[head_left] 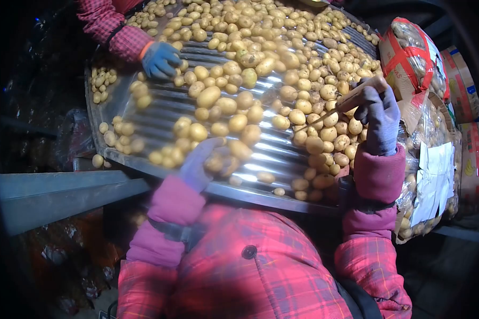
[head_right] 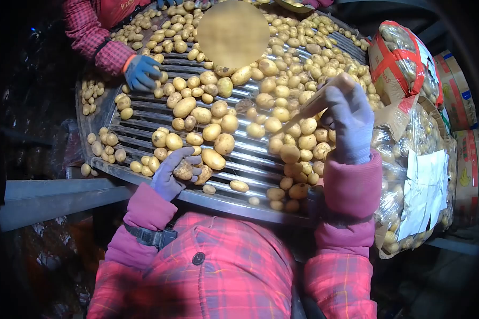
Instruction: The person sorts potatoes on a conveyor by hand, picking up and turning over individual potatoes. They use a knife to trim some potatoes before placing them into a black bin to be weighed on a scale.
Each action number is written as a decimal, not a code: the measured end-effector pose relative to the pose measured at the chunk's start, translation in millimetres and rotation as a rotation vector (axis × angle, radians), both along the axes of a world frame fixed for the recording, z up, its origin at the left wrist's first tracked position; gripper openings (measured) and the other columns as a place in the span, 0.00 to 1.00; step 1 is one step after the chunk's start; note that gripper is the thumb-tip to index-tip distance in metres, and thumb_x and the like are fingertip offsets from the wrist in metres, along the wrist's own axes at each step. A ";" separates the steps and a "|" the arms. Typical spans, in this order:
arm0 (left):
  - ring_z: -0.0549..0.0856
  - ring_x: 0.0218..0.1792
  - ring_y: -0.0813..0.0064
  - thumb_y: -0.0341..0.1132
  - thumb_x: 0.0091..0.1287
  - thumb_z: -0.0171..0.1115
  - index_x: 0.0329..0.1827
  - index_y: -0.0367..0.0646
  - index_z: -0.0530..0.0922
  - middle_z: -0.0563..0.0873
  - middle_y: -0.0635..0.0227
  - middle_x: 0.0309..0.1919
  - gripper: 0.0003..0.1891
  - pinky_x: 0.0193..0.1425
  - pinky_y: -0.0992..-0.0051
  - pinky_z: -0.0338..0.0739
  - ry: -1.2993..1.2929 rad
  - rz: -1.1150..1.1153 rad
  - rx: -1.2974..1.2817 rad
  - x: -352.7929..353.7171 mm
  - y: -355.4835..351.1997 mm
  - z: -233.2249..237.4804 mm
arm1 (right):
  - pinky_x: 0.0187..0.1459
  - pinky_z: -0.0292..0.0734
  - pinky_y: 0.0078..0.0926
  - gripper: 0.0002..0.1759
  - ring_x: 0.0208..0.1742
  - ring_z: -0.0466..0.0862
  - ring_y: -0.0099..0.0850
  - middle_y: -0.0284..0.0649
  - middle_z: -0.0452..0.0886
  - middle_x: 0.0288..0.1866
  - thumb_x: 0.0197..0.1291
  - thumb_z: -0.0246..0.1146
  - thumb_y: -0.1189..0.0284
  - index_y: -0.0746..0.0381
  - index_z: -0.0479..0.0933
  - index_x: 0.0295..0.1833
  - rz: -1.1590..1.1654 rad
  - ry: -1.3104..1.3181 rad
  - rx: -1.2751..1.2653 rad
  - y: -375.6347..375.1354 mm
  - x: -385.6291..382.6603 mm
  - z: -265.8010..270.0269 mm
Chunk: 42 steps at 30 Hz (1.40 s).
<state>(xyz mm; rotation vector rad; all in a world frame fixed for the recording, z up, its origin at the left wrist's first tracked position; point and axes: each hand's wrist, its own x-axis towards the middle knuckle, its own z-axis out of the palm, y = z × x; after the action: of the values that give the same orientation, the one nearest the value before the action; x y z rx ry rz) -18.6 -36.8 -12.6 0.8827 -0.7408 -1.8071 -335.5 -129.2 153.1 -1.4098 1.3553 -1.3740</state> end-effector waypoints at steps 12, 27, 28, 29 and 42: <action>0.80 0.51 0.68 0.34 0.72 0.46 0.66 0.44 0.66 0.76 0.56 0.55 0.20 0.52 0.72 0.77 -0.038 -0.026 0.047 3.6 -1.0 1.5 | 0.16 0.62 0.14 0.17 0.14 0.73 0.22 0.44 0.82 0.25 0.65 0.59 0.60 0.65 0.73 0.46 -0.071 -0.164 0.123 -46.1 20.1 -31.9; 0.80 0.51 0.64 0.35 0.71 0.48 0.67 0.41 0.64 0.75 0.55 0.54 0.21 0.60 0.63 0.75 -0.062 -0.001 0.187 -2.6 -6.1 26.2 | 0.53 0.74 0.29 0.20 0.50 0.80 0.28 0.41 0.81 0.47 0.57 0.64 0.72 0.65 0.72 0.55 0.518 0.212 -0.083 -51.1 51.5 -79.8; 0.80 0.51 0.64 0.32 0.71 0.50 0.67 0.41 0.64 0.75 0.54 0.54 0.22 0.59 0.64 0.75 -0.137 -0.019 0.155 -2.0 -6.7 28.7 | 0.53 0.74 0.30 0.20 0.50 0.80 0.29 0.41 0.81 0.47 0.57 0.64 0.72 0.65 0.72 0.55 0.521 0.236 -0.090 -52.0 51.3 -84.3; 0.80 0.51 0.64 0.32 0.71 0.50 0.67 0.41 0.64 0.75 0.54 0.54 0.22 0.59 0.64 0.75 -0.138 -0.010 0.156 -1.4 -7.9 31.7 | 0.54 0.74 0.30 0.21 0.50 0.80 0.30 0.42 0.81 0.47 0.57 0.64 0.72 0.65 0.72 0.55 0.525 0.258 -0.099 -53.1 52.1 -89.1; 0.81 0.51 0.65 0.21 0.65 0.54 0.66 0.41 0.63 0.76 0.53 0.53 0.25 0.56 0.65 0.79 -0.389 -0.043 -0.052 -1.4 -2.9 20.6 | 0.35 0.79 0.23 0.17 0.38 0.82 0.29 0.45 0.79 0.53 0.67 0.56 0.67 0.63 0.68 0.58 0.195 -0.385 0.201 -78.2 16.6 -121.1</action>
<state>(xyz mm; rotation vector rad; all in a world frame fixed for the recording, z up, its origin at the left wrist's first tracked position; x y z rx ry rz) -20.0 -39.7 7.9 1.2086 -1.0520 -1.6622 -318.9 -207.4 32.0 -1.0494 1.0425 -1.2625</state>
